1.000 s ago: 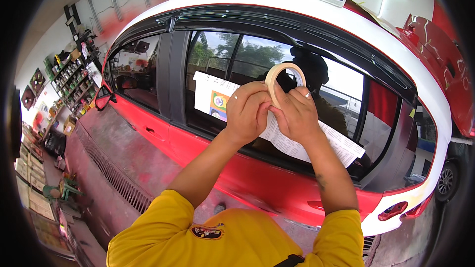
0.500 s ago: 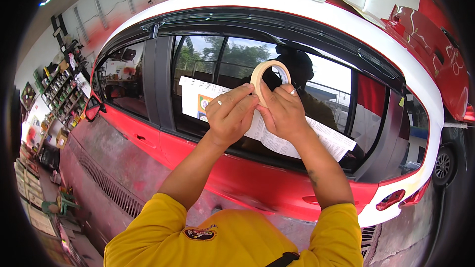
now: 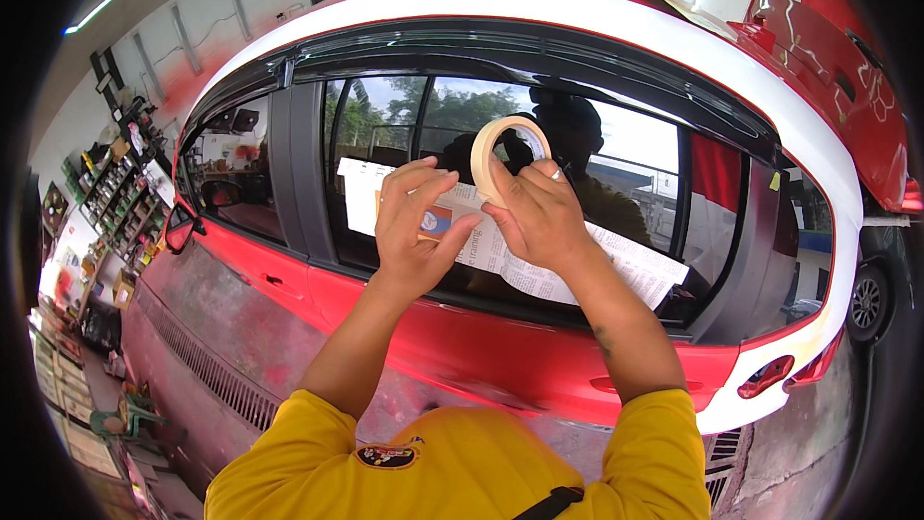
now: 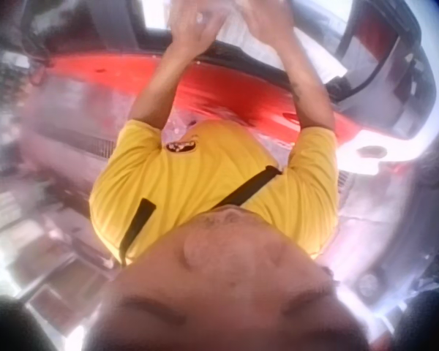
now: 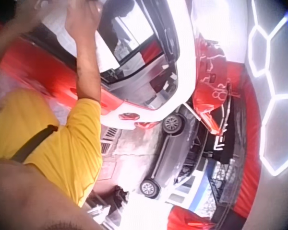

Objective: The person tapes newspaper sheets to the rear side window and the rear hatch of a red car using masking tape. They smooth the paper against the glass and body, then move to the trunk area to continue taping the hatch.

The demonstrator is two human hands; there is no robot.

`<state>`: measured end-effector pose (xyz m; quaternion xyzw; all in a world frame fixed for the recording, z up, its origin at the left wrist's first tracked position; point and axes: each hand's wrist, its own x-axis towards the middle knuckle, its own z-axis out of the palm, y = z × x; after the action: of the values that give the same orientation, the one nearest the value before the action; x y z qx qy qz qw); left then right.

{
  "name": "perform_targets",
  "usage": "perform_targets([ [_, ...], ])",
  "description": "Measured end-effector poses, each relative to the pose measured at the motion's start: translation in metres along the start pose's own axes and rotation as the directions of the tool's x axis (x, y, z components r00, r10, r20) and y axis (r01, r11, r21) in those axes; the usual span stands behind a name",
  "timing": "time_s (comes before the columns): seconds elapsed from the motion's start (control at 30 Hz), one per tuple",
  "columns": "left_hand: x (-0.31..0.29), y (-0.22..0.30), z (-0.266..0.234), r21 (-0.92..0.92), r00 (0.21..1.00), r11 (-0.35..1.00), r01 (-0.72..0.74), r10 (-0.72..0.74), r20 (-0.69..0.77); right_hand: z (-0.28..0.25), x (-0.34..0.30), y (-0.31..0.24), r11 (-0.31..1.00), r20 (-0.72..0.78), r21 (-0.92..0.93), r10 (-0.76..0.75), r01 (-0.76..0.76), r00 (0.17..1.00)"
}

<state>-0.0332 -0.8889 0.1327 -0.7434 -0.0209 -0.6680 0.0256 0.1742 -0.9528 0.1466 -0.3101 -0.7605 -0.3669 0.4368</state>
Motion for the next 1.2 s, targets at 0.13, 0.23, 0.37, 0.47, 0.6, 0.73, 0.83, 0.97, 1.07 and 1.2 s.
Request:
perform_targets([
  [0.13,0.002,-0.001,0.014,-0.002,0.999,1.0,-0.022,0.021,-0.026,0.0,-0.004,0.004,1.0,-0.009,0.016,0.009,-0.009,1.0],
  [0.23,0.002,0.002,0.017,-0.068,0.998,0.997,0.019,-0.023,-0.056,-0.001,-0.003,0.005,1.0,0.006,0.025,-0.001,0.001,1.0],
  [0.37,0.004,0.0,0.017,-0.008,0.997,1.0,-0.022,0.022,-0.072,-0.002,-0.002,0.004,0.998,0.021,0.056,0.024,-0.026,0.999],
  [0.47,0.01,0.011,0.007,0.072,1.0,0.997,-0.017,0.018,-0.009,0.0,0.005,-0.004,0.999,0.015,0.03,0.036,-0.036,0.999],
  [0.6,0.016,0.007,-0.033,0.146,0.997,0.988,0.057,-0.064,0.039,-0.003,0.001,-0.002,0.996,-0.018,-0.086,-0.029,0.028,0.999],
  [0.73,0.026,-0.083,-0.12,-0.04,0.575,0.656,0.754,-0.687,-0.445,-0.007,-0.003,0.0,0.997,-0.1,0.017,0.072,-0.071,0.992],
  [0.83,0.0,-0.102,-0.102,-0.052,0.613,0.646,0.761,-0.744,-0.265,-0.005,-0.007,0.004,0.98,-0.161,0.182,0.114,-0.084,0.98],
  [0.97,-0.009,-0.082,-0.05,-0.296,0.568,0.634,0.714,-0.772,-0.286,-0.007,-0.007,0.005,0.99,-0.119,0.137,0.056,-0.04,0.991],
  [1.07,-0.021,-0.098,-0.018,-0.274,0.608,0.691,0.669,-0.72,-0.334,-0.009,-0.002,0.005,0.992,-0.073,0.119,0.039,-0.03,0.997],
  [1.2,-0.035,-0.106,-0.007,-0.349,0.567,0.697,0.626,-0.714,-0.411,-0.014,-0.002,0.007,0.987,-0.051,0.152,0.067,-0.059,0.996],
])
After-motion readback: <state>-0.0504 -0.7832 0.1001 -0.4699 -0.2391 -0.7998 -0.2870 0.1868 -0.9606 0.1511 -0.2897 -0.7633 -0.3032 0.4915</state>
